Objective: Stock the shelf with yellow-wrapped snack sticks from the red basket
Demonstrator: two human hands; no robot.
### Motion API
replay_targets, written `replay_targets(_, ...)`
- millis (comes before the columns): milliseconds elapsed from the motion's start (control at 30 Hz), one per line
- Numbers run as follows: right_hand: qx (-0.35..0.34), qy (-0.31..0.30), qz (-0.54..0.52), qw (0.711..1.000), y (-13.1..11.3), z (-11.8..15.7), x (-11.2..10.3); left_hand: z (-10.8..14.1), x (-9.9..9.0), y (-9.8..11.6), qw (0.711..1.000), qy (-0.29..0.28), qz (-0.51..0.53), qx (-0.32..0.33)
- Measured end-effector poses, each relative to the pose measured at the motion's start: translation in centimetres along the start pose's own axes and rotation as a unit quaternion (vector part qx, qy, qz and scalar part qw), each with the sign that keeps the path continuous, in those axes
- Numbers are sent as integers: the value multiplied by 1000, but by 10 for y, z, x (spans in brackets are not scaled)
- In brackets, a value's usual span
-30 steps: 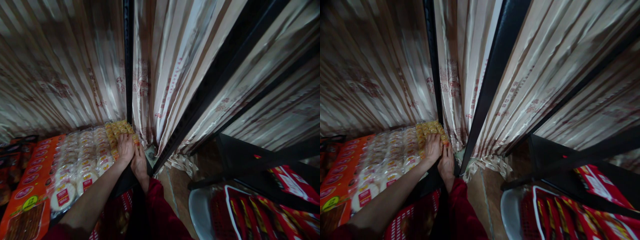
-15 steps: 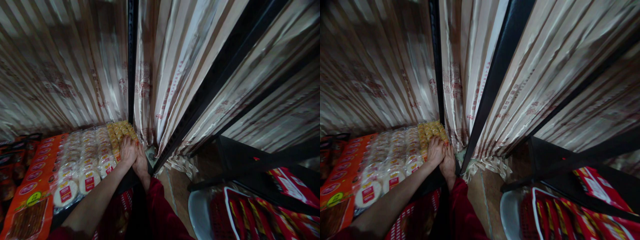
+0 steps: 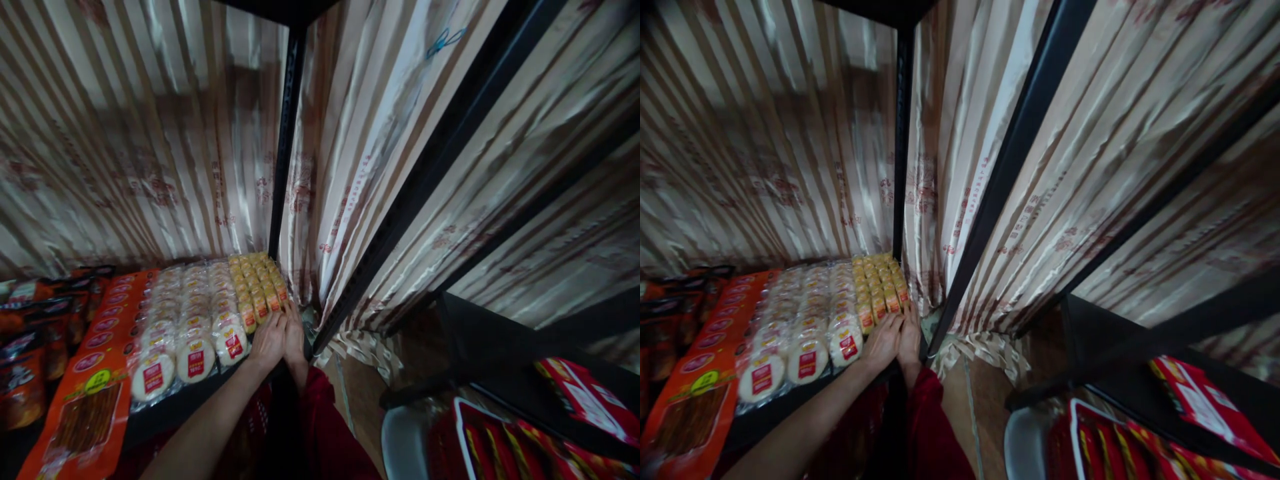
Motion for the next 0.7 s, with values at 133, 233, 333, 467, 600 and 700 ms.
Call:
replay_targets(133, 16, 20, -9, 1000, -3, 4, -3, 17, 7, -2, 1000, -21, 16, -9)
replay_targets(233, 18, 16, 2, 1000, -11, 12, -7, 30, 16, -6, 999, -33, 10, -11)
replay_targets(333, 25, 0, 25, 999, -19, 25, -12, 42, 26, -8, 999, -37, 0, -25)
replay_targets(467, 30, -25, 51, 998, -29, 41, -15, 57, 34, -6, 1000, -9, -8, -20)
replay_targets(600, 35, -36, 47, 998, -36, 56, -15, 74, 45, -6, 999, 30, -17, -11)
replay_targets(700, 50, -35, 20, 998, -38, 67, -13, 89, 62, -11, 997, 63, -36, 6)
Point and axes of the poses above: each hand's wrist, its own z-axis away from the middle knuckle, its own x-axis out of the palm, y = z × x, the point moved 5 cm from there along -z, towards the middle knuckle, and after that the axes turned 14 degrees about -y, right-handed, at the moved point
